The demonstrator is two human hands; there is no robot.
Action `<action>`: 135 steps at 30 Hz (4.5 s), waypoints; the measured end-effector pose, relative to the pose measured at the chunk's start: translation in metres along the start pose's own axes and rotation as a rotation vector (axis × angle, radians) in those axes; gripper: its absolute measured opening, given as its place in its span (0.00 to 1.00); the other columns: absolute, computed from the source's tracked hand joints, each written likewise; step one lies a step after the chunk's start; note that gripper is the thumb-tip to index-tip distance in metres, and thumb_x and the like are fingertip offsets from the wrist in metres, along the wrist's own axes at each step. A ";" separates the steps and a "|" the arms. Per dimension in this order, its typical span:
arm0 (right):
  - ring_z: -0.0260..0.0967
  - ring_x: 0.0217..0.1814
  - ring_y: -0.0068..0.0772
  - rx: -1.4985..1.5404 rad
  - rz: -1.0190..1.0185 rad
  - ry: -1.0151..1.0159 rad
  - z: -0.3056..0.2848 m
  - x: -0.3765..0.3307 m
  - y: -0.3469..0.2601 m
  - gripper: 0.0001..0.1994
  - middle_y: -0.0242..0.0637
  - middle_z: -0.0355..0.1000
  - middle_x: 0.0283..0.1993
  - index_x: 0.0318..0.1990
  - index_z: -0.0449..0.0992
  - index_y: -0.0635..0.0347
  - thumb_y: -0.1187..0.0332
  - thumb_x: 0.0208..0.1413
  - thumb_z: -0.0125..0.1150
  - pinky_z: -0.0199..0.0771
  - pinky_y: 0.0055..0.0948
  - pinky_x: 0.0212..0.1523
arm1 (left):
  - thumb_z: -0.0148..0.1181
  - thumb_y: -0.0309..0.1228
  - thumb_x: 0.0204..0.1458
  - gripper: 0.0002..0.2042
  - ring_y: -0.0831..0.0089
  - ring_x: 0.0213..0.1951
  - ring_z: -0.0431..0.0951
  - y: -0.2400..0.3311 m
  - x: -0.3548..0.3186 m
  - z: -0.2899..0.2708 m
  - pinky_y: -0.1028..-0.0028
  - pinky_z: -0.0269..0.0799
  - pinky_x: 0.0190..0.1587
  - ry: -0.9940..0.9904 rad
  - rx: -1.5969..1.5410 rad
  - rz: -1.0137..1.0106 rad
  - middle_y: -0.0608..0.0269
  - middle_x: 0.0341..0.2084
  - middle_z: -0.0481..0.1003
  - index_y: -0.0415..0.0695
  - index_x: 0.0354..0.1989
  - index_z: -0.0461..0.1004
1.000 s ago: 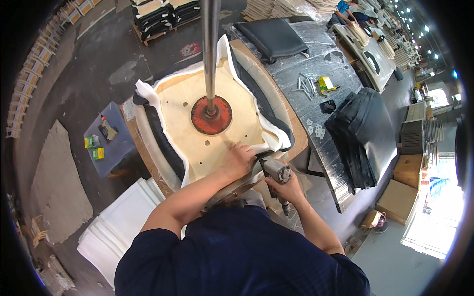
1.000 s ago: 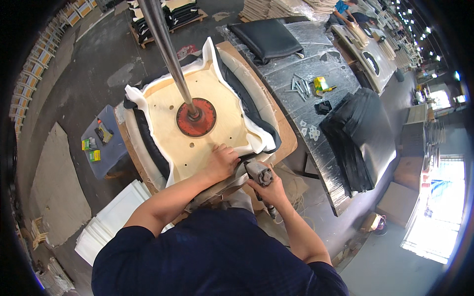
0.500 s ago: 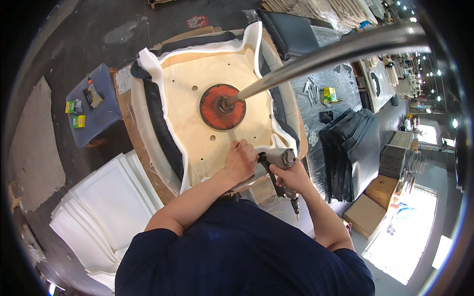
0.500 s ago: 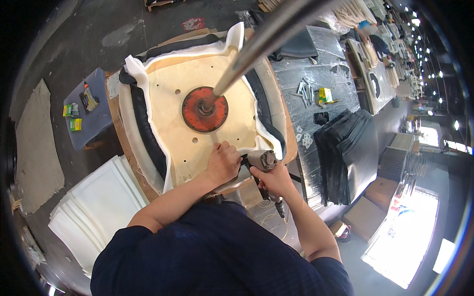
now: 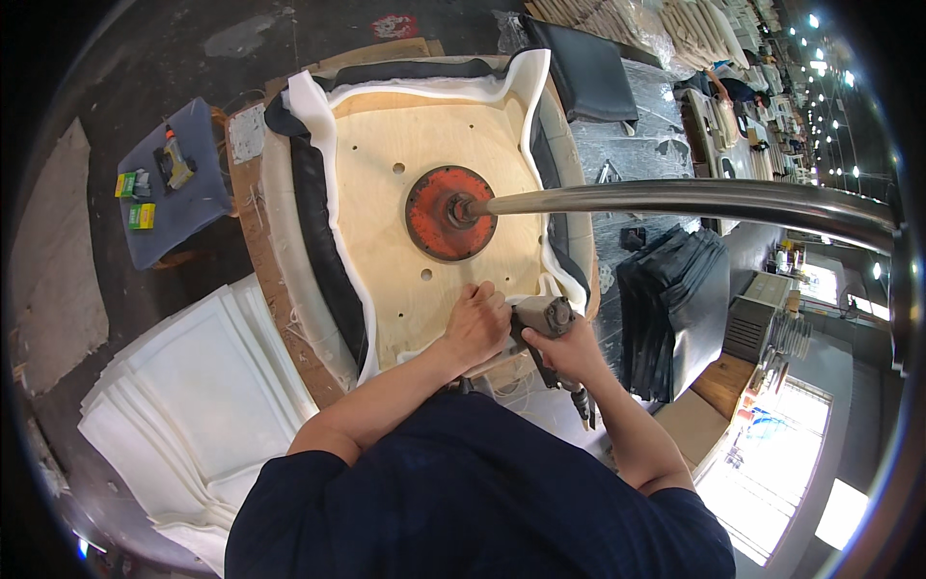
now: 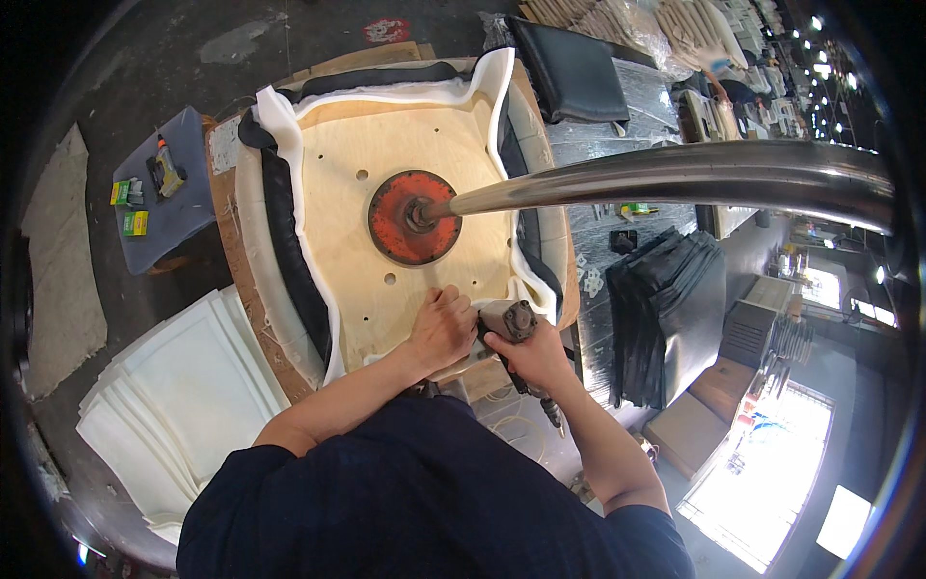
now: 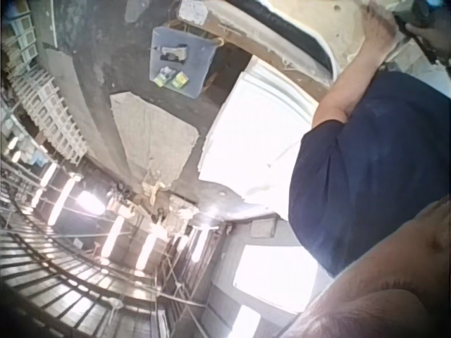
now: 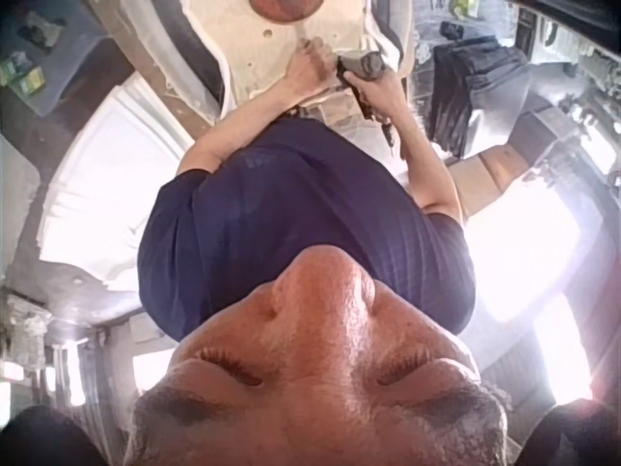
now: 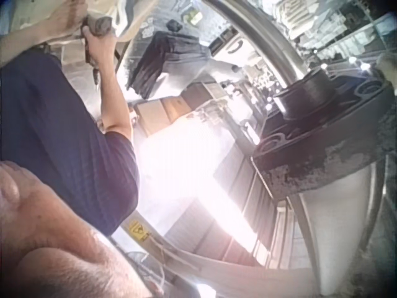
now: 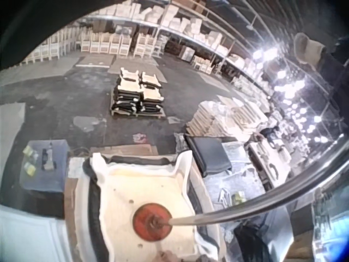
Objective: The person uses a pneumatic staple gun to attach a white fabric cover to a chair seat base. They then place a black cushion on the seat, remove it, and cover the base with a white sheet, smoothing it into place.
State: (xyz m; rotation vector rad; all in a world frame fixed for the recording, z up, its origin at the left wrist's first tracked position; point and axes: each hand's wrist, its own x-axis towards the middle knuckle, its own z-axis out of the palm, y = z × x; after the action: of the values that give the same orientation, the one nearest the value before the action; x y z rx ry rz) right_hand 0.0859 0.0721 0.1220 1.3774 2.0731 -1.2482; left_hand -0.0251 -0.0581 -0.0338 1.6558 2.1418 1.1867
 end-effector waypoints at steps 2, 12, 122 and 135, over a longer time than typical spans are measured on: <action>0.79 0.22 0.26 -0.049 0.042 -0.011 -0.001 0.002 0.000 0.24 0.36 0.84 0.32 0.56 0.86 0.65 0.56 0.61 0.82 0.79 0.33 0.27 | 0.73 0.34 0.46 0.07 0.60 0.46 0.74 0.000 -0.001 0.001 0.58 0.67 0.52 0.004 -0.002 0.003 0.65 0.32 0.74 0.50 0.27 0.79; 0.80 0.20 0.32 -0.008 -0.026 0.030 0.004 0.024 0.037 0.29 0.41 0.82 0.26 0.52 0.83 0.67 0.51 0.56 0.85 0.81 0.35 0.25 | 0.72 0.39 0.57 0.12 0.56 0.54 0.77 0.020 -0.048 -0.091 0.53 0.66 0.57 -0.429 0.205 -0.182 0.58 0.43 0.81 0.45 0.42 0.86; 0.78 0.33 0.22 0.092 0.021 -0.140 0.079 -0.041 -0.025 0.22 0.35 0.85 0.39 0.58 0.81 0.65 0.65 0.62 0.80 0.81 0.30 0.37 | 0.71 0.33 0.52 0.05 0.58 0.50 0.73 -0.003 -0.082 -0.072 0.54 0.61 0.56 -0.105 -0.011 -0.345 0.62 0.39 0.74 0.48 0.28 0.84; 0.87 0.51 0.43 0.053 -0.243 -0.031 0.084 -0.037 -0.004 0.29 0.47 0.87 0.50 0.65 0.79 0.63 0.62 0.59 0.80 0.84 0.41 0.55 | 0.71 0.33 0.55 0.05 0.54 0.53 0.72 0.003 -0.080 -0.074 0.53 0.62 0.57 -0.152 0.017 -0.337 0.58 0.40 0.75 0.47 0.32 0.83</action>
State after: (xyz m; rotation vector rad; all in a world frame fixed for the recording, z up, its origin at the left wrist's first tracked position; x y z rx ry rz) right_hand 0.0857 -0.0180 0.1038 1.1450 2.2534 -1.4189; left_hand -0.0367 -0.1628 -0.0074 1.2763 2.2241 0.9165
